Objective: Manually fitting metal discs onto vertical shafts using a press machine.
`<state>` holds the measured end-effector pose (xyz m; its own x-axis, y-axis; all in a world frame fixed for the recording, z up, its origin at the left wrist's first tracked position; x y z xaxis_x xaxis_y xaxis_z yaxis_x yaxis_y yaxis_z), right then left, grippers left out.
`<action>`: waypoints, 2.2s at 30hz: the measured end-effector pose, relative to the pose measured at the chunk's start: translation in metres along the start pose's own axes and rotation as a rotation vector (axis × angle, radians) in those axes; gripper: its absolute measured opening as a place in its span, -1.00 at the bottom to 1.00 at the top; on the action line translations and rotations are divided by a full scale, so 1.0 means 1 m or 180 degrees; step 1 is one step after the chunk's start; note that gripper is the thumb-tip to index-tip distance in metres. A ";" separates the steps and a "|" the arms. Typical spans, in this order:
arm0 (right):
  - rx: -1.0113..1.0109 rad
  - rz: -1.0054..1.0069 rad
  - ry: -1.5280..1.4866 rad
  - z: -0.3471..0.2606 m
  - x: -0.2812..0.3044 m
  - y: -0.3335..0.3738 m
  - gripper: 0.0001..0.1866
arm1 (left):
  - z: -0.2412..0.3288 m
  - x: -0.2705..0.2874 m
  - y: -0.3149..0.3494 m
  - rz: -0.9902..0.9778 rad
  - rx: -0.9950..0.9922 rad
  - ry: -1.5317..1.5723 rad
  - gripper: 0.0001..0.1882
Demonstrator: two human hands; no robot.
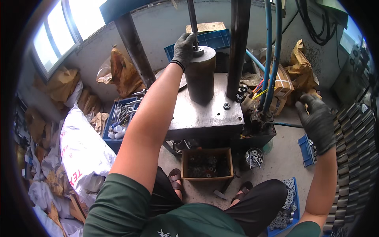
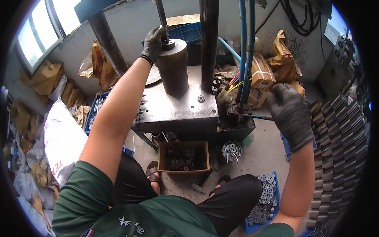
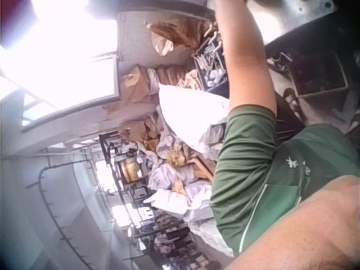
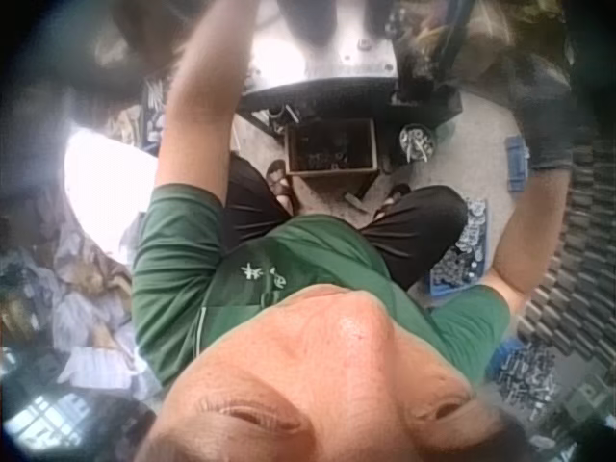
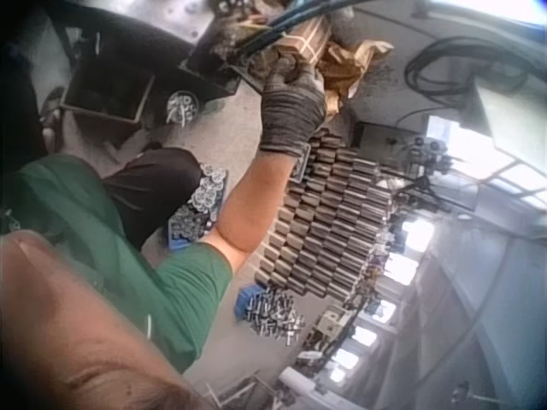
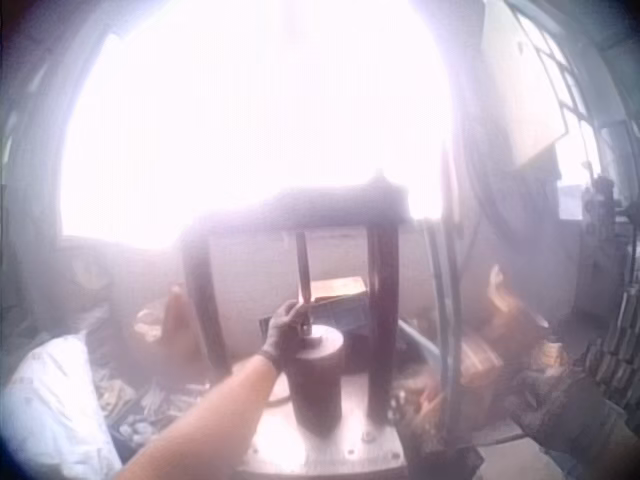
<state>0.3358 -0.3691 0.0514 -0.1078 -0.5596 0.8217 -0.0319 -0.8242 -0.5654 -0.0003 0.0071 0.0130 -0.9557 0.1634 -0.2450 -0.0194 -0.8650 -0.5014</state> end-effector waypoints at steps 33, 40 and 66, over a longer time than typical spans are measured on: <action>0.0070 -0.1467 -0.0360 -0.019 0.004 0.152 -0.75 | -0.002 -0.005 0.002 -0.0110 0.0075 0.0128 -0.64; 0.0379 -0.1953 -0.0137 -0.014 -0.001 0.156 -0.76 | -0.002 -0.002 0.000 -0.0157 0.0217 0.0286 -0.68; 0.0135 -0.1675 -0.0278 -0.011 0.002 0.147 -0.75 | 0.003 -0.007 0.004 -0.0106 0.0077 -0.0207 -0.73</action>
<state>0.3205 -0.4905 -0.0311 -0.0051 -0.0734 0.9973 -0.0189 -0.9971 -0.0735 0.0050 0.0011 0.0147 -0.9714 0.1618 -0.1737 -0.0579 -0.8710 -0.4878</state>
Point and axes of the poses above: each hand's wrist, its own y-axis away from the middle knuckle, its own x-axis out of the back of the hand, z = x × y, the point moved 2 cm from there along -y, towards the middle knuckle, and after that the axes turned 15 degrees about y, right-handed, at the moved point
